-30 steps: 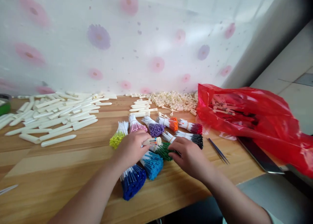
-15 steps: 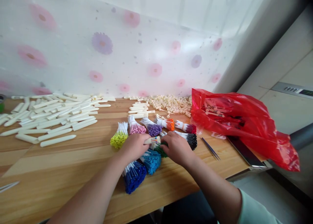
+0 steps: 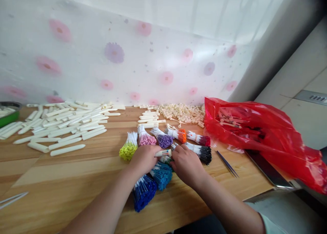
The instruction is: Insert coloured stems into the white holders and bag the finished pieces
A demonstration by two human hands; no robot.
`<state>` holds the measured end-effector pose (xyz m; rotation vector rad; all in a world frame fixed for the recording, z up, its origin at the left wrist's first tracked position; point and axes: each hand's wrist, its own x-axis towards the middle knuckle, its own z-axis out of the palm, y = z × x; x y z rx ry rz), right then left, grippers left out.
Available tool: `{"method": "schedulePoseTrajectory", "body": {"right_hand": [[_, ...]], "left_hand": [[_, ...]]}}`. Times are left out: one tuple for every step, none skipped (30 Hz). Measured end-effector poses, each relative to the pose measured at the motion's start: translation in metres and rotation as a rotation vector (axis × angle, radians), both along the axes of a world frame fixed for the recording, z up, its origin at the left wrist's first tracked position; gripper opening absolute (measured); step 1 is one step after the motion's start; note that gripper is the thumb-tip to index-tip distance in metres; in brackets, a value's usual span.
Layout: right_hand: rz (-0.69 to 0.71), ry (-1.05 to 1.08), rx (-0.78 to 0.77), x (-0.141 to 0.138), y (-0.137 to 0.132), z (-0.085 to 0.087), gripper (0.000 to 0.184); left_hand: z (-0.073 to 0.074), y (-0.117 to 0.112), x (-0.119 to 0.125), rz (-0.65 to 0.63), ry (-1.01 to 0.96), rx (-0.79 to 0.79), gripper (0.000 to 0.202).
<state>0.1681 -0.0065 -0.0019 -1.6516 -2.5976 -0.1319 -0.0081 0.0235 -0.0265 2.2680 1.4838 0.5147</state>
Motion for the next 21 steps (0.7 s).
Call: {"method": "schedulePoseTrajectory", "body": {"right_hand": [[-0.009,-0.006,0.008,-0.001,0.000,-0.002,0.006],[-0.014,0.000,0.017,-0.002,-0.001,-0.004,0.006],[-0.020,0.010,0.027,-0.003,-0.001,-0.006,0.007],[-0.027,0.021,0.038,-0.003,-0.002,-0.009,0.008],[-0.033,0.032,0.046,-0.003,-0.003,-0.011,0.008],[-0.040,0.043,0.054,-0.003,-0.003,-0.013,0.009],[-0.045,0.052,0.063,-0.003,-0.004,-0.015,0.010],[-0.045,0.060,0.073,-0.003,-0.005,-0.017,0.012],[-0.046,0.066,0.085,-0.002,-0.006,-0.018,0.013],[-0.046,0.073,0.099,-0.001,-0.007,-0.019,0.015],[-0.044,0.077,0.110,-0.001,-0.007,-0.020,0.017],[-0.041,0.078,0.120,0.000,-0.008,-0.020,0.018],[-0.038,0.076,0.127,0.001,-0.009,-0.020,0.018],[-0.034,0.071,0.131,0.002,-0.010,-0.020,0.018],[-0.029,0.064,0.131,0.004,-0.012,-0.018,0.017],[-0.028,0.057,0.127,0.006,-0.014,-0.016,0.016],[-0.038,0.052,0.113,0.010,-0.016,-0.013,0.015],[-0.058,0.049,0.085,0.015,-0.018,-0.009,0.014],[-0.084,0.051,0.044,0.022,-0.020,-0.004,0.014],[-0.112,0.059,-0.007,0.030,-0.021,0.002,0.014],[-0.138,0.074,-0.057,0.039,-0.023,0.009,0.015]], "left_hand": [[-0.001,0.000,0.000,0.005,0.001,0.000,0.023],[-0.001,0.001,0.000,0.012,0.003,-0.002,0.021],[-0.002,0.001,0.000,0.018,0.005,-0.004,0.019],[-0.002,0.001,0.000,0.026,0.008,-0.005,0.017],[-0.002,0.001,0.000,0.035,0.012,-0.006,0.015],[-0.001,0.001,0.000,0.045,0.018,-0.006,0.014],[-0.001,0.001,0.000,0.057,0.024,-0.005,0.013],[-0.001,0.001,0.000,0.070,0.031,-0.004,0.011],[0.000,0.001,0.000,0.083,0.037,-0.003,0.010],[0.000,0.001,-0.001,0.093,0.043,-0.002,0.009],[0.000,0.001,-0.001,0.101,0.047,-0.001,0.008],[0.000,0.001,-0.001,0.107,0.050,-0.001,0.008],[0.000,0.001,-0.001,0.111,0.052,-0.002,0.008],[0.000,0.001,-0.002,0.115,0.052,-0.004,0.007],[0.000,0.001,-0.002,0.120,0.050,-0.007,0.007],[-0.001,0.001,-0.002,0.127,0.047,-0.012,0.008],[-0.002,0.002,-0.002,0.134,0.042,-0.018,0.008],[-0.003,0.002,-0.002,0.142,0.034,-0.023,0.008],[-0.004,0.002,-0.002,0.148,0.023,-0.028,0.008],[-0.004,0.003,-0.002,0.153,0.006,-0.032,0.008],[-0.005,0.003,-0.002,0.155,-0.015,-0.036,0.008]]}}
